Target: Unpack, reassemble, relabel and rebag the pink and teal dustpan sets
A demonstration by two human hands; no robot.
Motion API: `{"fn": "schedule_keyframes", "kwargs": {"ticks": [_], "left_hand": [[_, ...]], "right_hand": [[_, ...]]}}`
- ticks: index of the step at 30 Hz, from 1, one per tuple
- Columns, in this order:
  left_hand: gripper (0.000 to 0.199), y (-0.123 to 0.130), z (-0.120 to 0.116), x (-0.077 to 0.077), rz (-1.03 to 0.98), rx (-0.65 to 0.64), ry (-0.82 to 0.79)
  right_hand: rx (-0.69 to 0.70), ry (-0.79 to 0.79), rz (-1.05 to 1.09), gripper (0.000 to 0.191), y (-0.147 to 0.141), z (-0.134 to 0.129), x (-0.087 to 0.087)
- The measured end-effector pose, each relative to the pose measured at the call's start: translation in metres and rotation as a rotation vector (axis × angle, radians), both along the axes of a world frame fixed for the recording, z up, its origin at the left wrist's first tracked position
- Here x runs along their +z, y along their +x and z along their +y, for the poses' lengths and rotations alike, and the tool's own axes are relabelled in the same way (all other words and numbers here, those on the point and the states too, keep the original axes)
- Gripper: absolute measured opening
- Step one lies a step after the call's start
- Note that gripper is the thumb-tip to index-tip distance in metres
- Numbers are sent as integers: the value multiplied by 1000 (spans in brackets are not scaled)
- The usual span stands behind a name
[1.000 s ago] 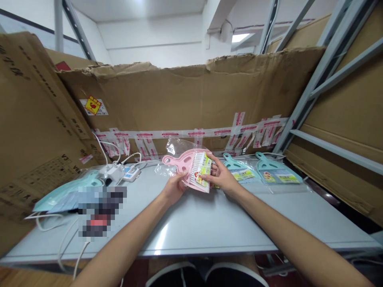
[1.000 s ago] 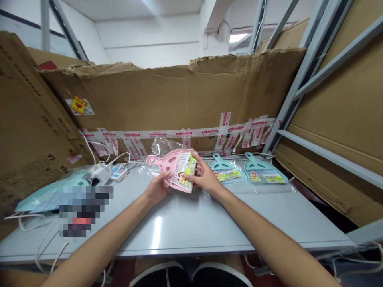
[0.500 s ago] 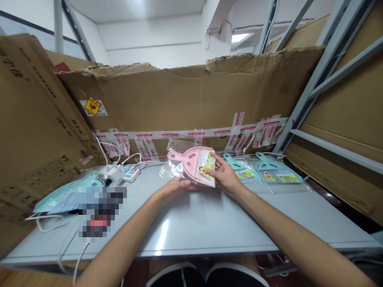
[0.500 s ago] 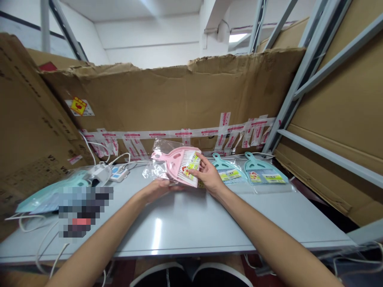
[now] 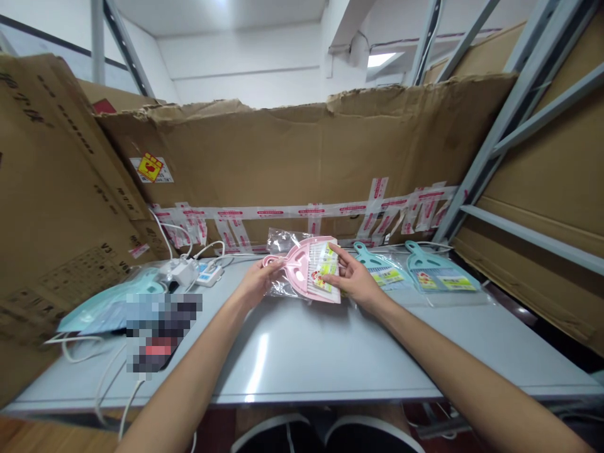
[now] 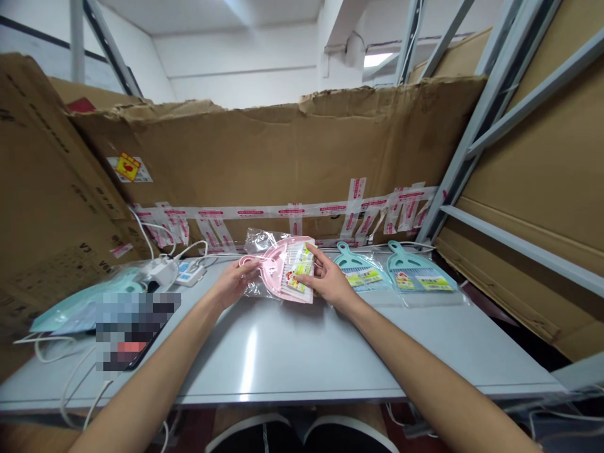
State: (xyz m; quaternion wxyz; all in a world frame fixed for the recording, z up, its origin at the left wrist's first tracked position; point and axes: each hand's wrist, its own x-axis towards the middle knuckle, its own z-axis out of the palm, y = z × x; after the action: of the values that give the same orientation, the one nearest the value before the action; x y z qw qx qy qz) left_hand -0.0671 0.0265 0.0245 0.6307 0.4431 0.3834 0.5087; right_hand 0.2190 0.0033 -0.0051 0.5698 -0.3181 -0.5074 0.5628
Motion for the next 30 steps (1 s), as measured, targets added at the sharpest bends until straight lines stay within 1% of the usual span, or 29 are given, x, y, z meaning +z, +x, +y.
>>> {"fn": "schedule_keyframes", "kwargs": {"ticks": [3,5,8,10,13,15,16,18,19,20,22,24,26,28,30], "left_hand": [[39,2,-3,-2,31,-37,-4],[38,4,-5,-2,21,-45,-72],[36,6,-6,-2,-46,-50,-187],[37,9,-7,-3,-95,-53,-211],[37,12,-6,-5,-155,-16,-194],[35,13,-6,-4,-192,23,-182],[34,13,-6,-4,-208,37,-178],[33,13,-7,-3,-234,49,-177],[33,13,-7,-3,-244,46,-179],[34,13,-8,-3,-251,38,-181],[33,14,-9,-4,-256,22,-192],[25,16,-10,-8,-267,19,-220],[19,19,-9,-11,-286,0,-259],[19,21,-8,-14,-304,-24,-293],[19,22,-7,-15,-316,-13,-316]], "right_hand": [[10,-4,-32,117,-3,-3,-1],[16,0,-52,119,-6,-6,1],[48,40,-53,120,-8,-9,6],[49,42,-31,117,-6,-9,8],[-44,-37,-6,102,1,-4,9],[-108,-95,23,85,7,1,7],[-112,-123,44,74,9,4,7],[-51,-193,93,52,11,7,7],[12,-235,120,47,11,7,8],[87,-277,148,45,10,7,10],[227,-337,200,49,9,3,16],[311,-372,229,49,8,0,21],[314,-409,243,46,9,-2,25],[264,-451,254,43,11,-2,27],[197,-468,265,41,14,1,27]]}}
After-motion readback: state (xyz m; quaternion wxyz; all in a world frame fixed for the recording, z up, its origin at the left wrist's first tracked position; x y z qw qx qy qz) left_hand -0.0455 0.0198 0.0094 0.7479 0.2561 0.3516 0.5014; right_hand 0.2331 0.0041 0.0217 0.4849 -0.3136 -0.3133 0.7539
